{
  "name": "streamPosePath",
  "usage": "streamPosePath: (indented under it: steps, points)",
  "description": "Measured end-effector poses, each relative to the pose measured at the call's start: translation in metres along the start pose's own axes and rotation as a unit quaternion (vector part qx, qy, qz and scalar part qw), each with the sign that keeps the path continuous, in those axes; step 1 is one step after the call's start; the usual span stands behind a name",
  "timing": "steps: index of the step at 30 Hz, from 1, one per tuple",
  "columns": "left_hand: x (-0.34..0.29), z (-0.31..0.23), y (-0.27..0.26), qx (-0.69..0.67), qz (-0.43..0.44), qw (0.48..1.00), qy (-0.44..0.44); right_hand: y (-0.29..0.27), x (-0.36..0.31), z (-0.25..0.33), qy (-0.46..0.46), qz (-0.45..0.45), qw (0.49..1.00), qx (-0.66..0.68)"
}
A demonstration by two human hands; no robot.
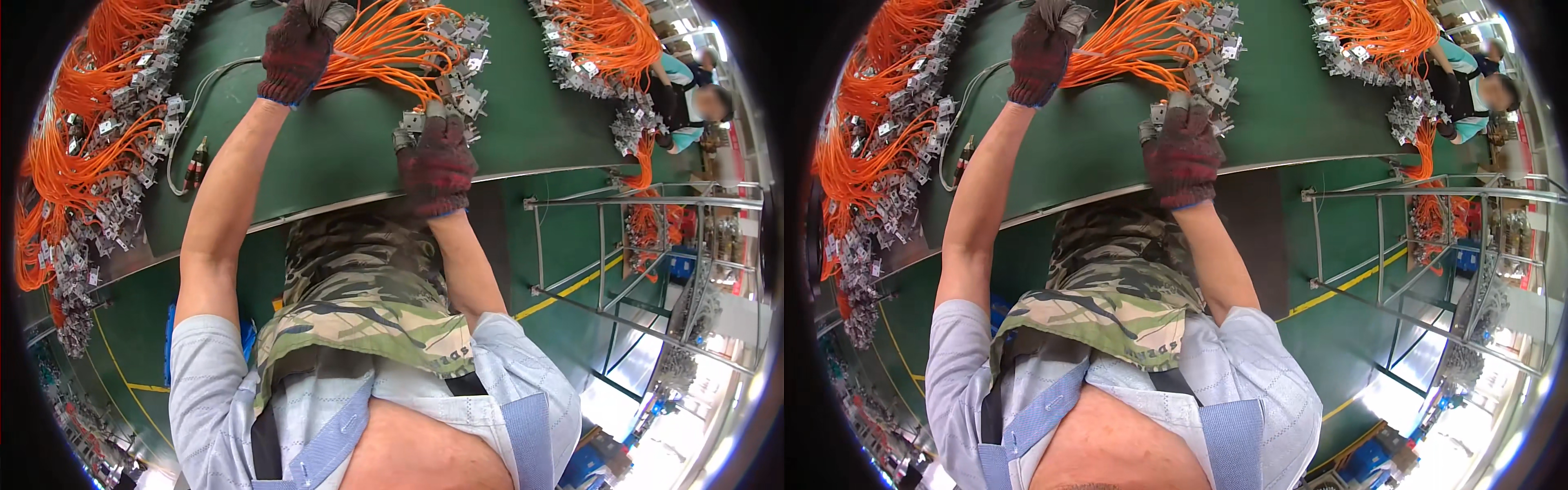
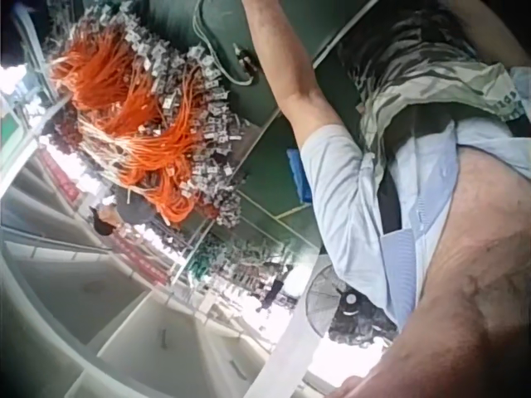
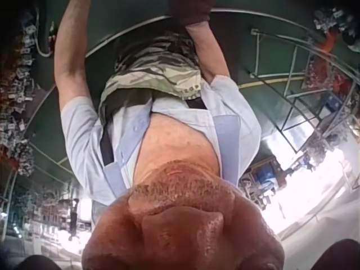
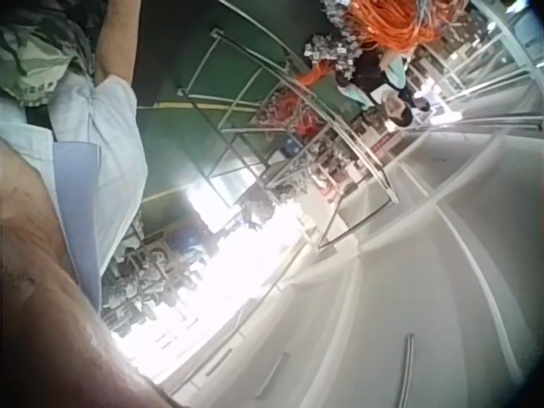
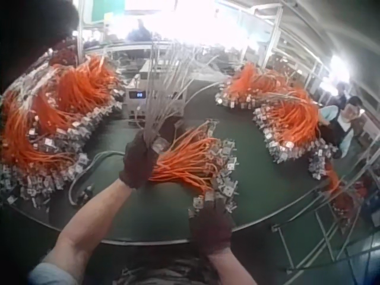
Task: Assembling or inspecting electronic wire harnesses on a factory production line.
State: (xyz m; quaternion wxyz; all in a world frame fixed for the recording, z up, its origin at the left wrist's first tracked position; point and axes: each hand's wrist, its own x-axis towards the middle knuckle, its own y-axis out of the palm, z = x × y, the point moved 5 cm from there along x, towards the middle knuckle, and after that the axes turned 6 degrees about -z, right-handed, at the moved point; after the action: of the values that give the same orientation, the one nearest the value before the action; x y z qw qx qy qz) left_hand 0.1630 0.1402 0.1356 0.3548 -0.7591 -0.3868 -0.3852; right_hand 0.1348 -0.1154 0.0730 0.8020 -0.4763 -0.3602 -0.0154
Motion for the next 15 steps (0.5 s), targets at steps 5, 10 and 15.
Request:
streamPosePath:
  steps: [5, 10, 15]
  points:
    - [-0.006, -0.003, 0.0, -0.012, 0.005, 0.997, -0.071, 0.026, -0.003, -0.011, 0.03, -0.085, 0.996, 0.016]
    - [-0.007, 0.008, 0.002, -0.039, 0.012, 0.996, -0.078, 0.01, 0.0, 0.012, -0.064, -0.028, 0.991, 0.112]
    - [-0.01, 0.045, 0.029, 0.188, 0.026, 0.981, -0.05, -0.002, -0.005, 0.048, -0.202, 0.074, 0.977, 0.011]
